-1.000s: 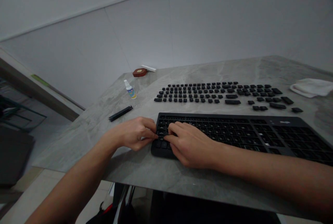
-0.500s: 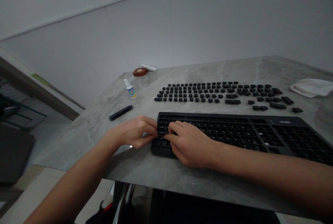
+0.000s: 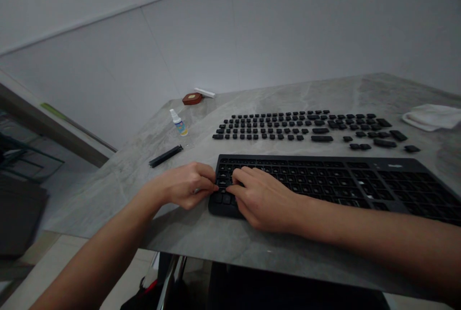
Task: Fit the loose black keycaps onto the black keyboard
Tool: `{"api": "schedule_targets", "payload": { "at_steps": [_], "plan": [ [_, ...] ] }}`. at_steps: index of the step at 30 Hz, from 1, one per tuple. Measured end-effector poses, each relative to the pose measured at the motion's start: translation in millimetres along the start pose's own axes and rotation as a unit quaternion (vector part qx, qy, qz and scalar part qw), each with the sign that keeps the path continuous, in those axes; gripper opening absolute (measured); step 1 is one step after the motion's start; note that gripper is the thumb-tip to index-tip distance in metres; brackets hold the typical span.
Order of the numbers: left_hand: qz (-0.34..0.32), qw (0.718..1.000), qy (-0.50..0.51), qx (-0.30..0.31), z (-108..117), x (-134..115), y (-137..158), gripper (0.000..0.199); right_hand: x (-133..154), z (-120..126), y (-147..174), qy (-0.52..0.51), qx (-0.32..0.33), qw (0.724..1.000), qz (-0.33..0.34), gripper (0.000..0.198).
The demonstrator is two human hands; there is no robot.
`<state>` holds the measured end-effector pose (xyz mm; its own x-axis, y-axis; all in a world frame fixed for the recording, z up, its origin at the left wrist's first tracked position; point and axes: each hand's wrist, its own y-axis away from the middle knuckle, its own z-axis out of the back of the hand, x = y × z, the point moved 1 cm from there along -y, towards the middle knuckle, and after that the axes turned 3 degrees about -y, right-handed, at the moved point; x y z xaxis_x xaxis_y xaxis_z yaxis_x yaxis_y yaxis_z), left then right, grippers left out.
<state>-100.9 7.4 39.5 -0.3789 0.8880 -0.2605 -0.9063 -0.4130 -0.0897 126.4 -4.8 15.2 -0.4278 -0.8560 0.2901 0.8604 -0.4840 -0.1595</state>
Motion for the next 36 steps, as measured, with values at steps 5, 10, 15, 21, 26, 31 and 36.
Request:
{"api": "schedule_targets", "payload": {
  "at_steps": [5,10,15,21,26,31,36],
  "plan": [
    [0.015,0.999,-0.011,-0.038,-7.5,-5.0,7.8,0.029,0.4,-0.9,-0.1,0.002,-0.01,1.0,0.004,0.027],
    [0.034,0.996,-0.011,-0.083,-18.4,-8.3,16.6,0.029,2.0,-2.2,-0.5,0.005,-0.012,1.0,0.012,0.027],
    [0.043,0.993,-0.019,-0.111,-24.4,-11.5,18.9,0.029,0.3,-4.7,-0.6,0.009,-0.018,0.999,0.028,0.027],
    [0.04,0.992,-0.016,-0.119,-28.5,-10.1,20.8,0.027,-12.1,-11.6,0.7,-0.045,-0.084,0.995,0.033,0.027],
    [0.018,0.99,-0.026,-0.141,-30.7,-7.7,22.0,0.026,-17.1,-15.6,3.9,-0.058,-0.12,0.99,0.047,0.027],
    [0.012,0.989,-0.038,-0.145,-30.3,-7.7,21.7,0.026,-16.5,-15.7,3.6,-0.06,-0.121,0.99,0.047,0.027],
    [0.018,0.99,-0.04,-0.137,-28.9,-10.0,20.7,0.027,-14.5,-14.1,2.4,-0.039,-0.1,0.993,0.054,0.027]
  ]
}}
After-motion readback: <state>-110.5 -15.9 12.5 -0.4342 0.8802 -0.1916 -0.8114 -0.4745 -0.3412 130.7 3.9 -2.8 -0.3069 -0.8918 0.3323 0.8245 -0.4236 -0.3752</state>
